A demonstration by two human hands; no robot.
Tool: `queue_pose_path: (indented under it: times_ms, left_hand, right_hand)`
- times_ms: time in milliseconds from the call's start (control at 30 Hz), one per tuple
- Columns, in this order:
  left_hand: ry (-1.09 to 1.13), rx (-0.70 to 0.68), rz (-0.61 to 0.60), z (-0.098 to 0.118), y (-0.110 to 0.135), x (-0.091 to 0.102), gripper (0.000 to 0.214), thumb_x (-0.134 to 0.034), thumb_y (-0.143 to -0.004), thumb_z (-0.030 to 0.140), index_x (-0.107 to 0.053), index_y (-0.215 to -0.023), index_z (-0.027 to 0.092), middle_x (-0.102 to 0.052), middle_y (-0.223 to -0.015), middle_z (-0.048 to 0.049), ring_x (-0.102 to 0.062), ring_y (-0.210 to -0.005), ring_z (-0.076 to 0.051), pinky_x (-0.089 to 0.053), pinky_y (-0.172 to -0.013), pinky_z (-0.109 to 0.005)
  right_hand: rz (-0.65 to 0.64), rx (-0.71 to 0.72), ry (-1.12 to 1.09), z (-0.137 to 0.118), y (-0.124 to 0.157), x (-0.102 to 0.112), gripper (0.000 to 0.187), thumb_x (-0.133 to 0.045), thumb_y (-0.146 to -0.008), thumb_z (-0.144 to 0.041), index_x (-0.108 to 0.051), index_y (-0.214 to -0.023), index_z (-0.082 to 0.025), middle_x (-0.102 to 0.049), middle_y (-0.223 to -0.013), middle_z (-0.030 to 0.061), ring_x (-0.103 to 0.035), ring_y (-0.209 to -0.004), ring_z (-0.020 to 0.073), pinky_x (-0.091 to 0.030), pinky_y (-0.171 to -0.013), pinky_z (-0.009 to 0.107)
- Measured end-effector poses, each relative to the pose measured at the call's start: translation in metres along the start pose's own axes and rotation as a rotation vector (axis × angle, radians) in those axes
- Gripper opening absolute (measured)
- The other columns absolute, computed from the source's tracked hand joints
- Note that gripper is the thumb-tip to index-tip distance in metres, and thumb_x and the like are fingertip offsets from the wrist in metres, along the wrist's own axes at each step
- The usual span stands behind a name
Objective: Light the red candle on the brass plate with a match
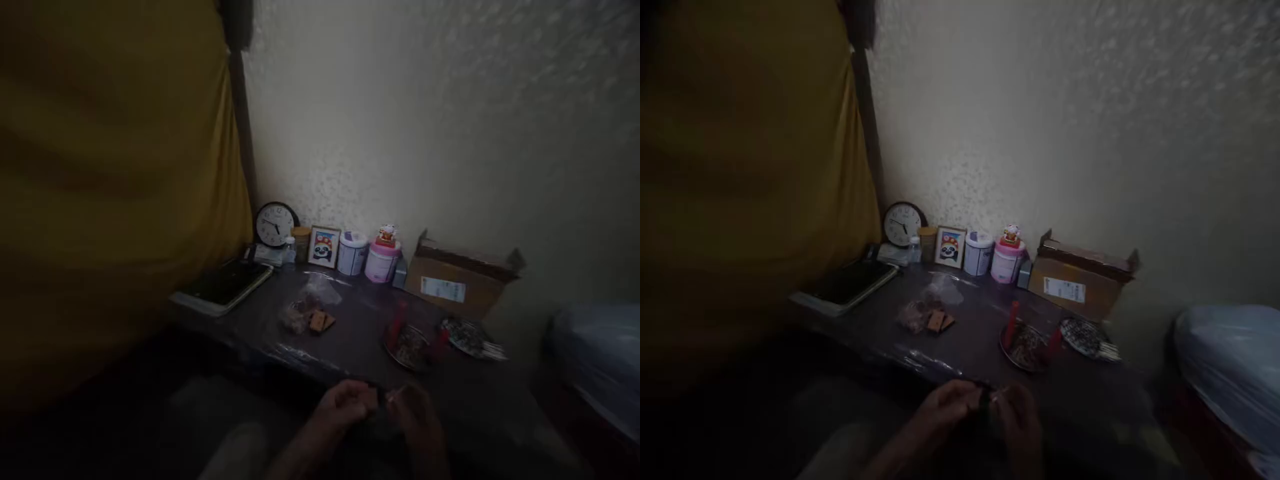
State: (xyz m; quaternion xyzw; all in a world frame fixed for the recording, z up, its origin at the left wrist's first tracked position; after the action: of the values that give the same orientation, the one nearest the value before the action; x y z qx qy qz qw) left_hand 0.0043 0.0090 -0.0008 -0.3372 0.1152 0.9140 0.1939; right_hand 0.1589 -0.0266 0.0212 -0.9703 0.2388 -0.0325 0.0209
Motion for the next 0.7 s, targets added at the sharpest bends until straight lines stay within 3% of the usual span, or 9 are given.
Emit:
queue_pose_path:
  times_ms: [167,333,700]
  left_hand:
    - [0.019,0.035,0.011,0.008,0.005,-0.006,0.030,-0.078,-0.059,0.022,-0.069,-0.086,0.014,-0.073,-0.086,-0.0076,-0.064,-0.083,-0.020,-0.043,-0.079,-0.030]
    - [0.087,0.018,-0.046,0.009,0.006,-0.004,0.030,-0.076,-0.062,0.019,-0.068,-0.091,0.015,-0.073,-0.093,-0.0084,-0.064,-0.088,-0.020,-0.043,-0.081,-0.030]
    - [0.079,0.027,-0.053,0.015,0.007,-0.005,0.030,-0.077,-0.061,0.021,-0.067,-0.089,0.014,-0.072,-0.091,-0.0091,-0.064,-0.088,-0.021,-0.043,-0.083,-0.031]
  right_hand:
    - [0.045,-0.012,0.032,-0.013,0.005,-0.001,0.035,-0.067,-0.067,-0.045,-0.058,-0.089,-0.019,-0.065,-0.080,0.0005,-0.062,-0.076,0.0198,-0.049,-0.065,0.026]
    - [0.072,0.093,0.117,-0.014,0.007,-0.002,0.026,-0.061,-0.073,-0.044,-0.061,-0.084,-0.020,-0.067,-0.084,0.0015,-0.062,-0.081,0.0197,-0.049,-0.073,0.027]
    - [0.022,0.244,0.330,-0.002,0.011,-0.008,0.037,-0.050,-0.076,-0.053,-0.065,-0.084,-0.020,-0.071,-0.087,0.0057,-0.066,-0.084,0.0225,-0.052,-0.075,0.029]
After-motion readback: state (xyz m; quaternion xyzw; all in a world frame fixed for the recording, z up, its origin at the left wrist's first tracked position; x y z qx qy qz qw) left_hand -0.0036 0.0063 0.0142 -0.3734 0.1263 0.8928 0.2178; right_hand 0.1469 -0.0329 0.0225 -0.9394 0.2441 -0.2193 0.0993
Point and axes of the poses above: each hand's wrist, its own y-axis away from the middle knuckle, its own x-axis out of the back of the hand, z = x × y, the point moved 1 cm from there along -y, towards the middle knuckle
